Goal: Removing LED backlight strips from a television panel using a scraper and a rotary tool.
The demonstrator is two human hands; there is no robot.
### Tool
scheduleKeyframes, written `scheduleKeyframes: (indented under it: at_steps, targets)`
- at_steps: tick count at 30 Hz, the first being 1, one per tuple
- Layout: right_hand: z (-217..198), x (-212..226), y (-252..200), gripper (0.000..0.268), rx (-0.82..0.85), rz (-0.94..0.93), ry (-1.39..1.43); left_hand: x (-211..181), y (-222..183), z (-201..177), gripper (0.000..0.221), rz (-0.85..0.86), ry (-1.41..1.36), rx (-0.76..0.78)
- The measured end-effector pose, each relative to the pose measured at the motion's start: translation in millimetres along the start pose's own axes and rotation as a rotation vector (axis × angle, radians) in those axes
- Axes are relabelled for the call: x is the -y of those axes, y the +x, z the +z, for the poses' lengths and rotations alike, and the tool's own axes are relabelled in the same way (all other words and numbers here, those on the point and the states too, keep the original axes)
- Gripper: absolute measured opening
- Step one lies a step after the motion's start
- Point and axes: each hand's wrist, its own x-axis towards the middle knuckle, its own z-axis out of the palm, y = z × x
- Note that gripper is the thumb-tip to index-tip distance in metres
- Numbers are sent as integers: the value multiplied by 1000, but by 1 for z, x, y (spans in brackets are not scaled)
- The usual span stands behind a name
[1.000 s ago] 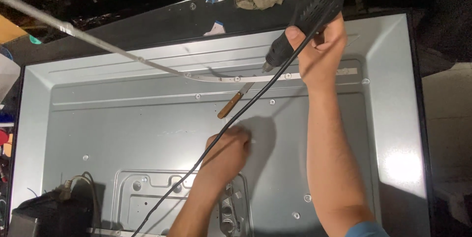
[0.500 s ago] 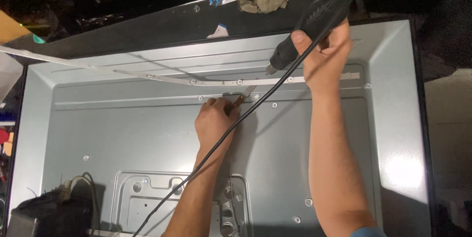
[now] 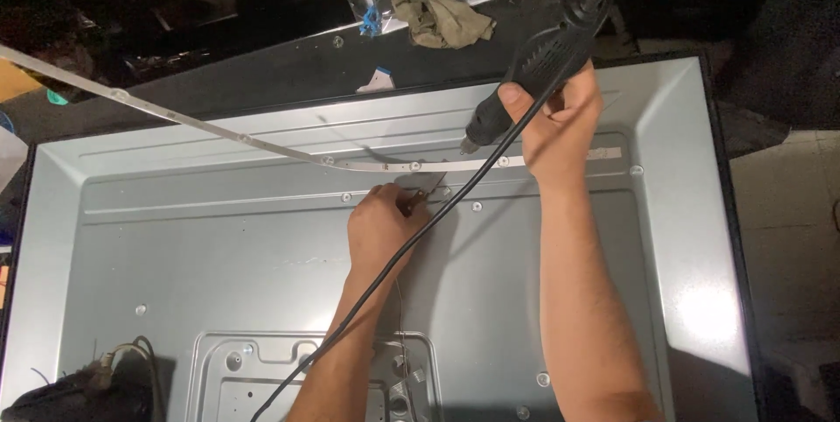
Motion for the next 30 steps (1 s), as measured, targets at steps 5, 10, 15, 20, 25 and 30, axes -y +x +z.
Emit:
scheduleKeyframes:
  at_steps: [5, 10, 15, 20, 25, 30]
  targets:
    - [0, 4, 0, 46, 4, -5, -27, -17, -3, -5, 34, -65, -211, 47]
    - [5, 14, 3, 41, -12, 20, -33, 3, -1, 21, 21, 76, -154, -95]
    - [4, 19, 4, 39, -12, 26, -42, 21, 3, 35, 16, 216, -163, -182]
    - [3, 4, 4, 41, -25, 24, -25, 27, 10, 42, 12, 262, -180, -218]
    - [-8, -20, -1, 45, 3, 13, -3, 30, 10, 45, 14, 281, -209, -259]
    - [-7, -10, 0, 51, 8, 13, -50, 25, 11, 42, 12, 261, -218, -220]
